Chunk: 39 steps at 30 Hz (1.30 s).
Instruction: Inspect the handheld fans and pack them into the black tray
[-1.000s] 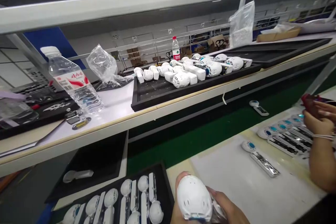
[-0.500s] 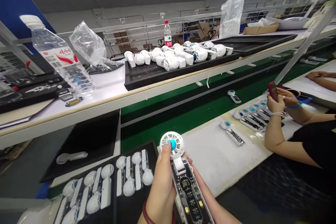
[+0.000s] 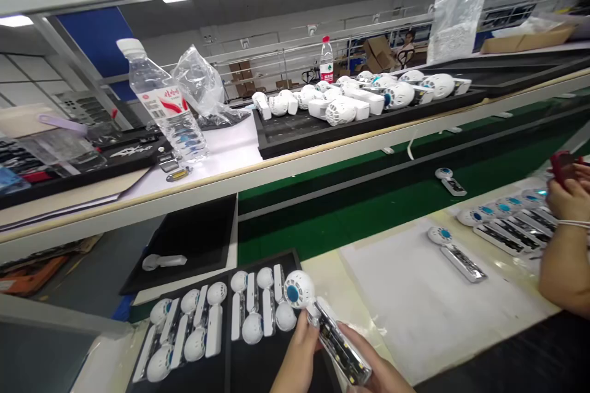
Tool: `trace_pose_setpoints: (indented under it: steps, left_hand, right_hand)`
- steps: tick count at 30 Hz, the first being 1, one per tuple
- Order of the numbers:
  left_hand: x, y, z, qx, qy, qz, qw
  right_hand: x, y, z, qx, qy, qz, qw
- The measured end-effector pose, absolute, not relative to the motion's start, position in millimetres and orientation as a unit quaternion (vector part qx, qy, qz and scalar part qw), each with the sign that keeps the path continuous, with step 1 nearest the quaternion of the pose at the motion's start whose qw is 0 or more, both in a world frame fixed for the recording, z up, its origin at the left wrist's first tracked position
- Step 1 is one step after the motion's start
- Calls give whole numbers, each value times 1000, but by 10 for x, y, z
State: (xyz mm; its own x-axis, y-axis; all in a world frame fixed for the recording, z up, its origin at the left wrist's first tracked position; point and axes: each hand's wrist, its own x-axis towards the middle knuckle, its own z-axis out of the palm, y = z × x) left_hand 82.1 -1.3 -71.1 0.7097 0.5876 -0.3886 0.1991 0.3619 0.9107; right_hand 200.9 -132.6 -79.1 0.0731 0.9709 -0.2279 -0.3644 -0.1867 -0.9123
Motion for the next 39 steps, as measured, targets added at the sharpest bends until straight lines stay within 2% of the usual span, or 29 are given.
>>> trace_pose_setpoints:
  steps: [3,7,10,18,23,31,34,39]
  left_hand:
    - [660,202,-1051,639,438,106,624]
    - [443,483,-1458,746,544,68,379]
    - [356,628,-1740,784,555,19,277]
    - [414,744,-2005,807,548,-28,218]
    - [413,689,-1983,809,546,-18,216]
    - [327,775,-1914,838,510,-36,192]
    - [186,749,-2020,845,510,-43,159]
    - [-7,692,-2305,881,473,17,-29]
  right_hand:
    - [1883,-959,-1217,-549,-306,596,499]
    - [1720,-424,-1747,-691,-362,457,427]
    - [1634,-107,-2013,-729,-428,381,373]
    - [1506,74,-2103,-772,-502,341,190]
    - [1569,90,-2072,-761,-537,335,142]
    - [1583,120,-1946,-768,-548,311,114]
    - [1916,81,-1923,-799,-530,262,115]
    - [3419,-302,-2118,-935,-328,112,67]
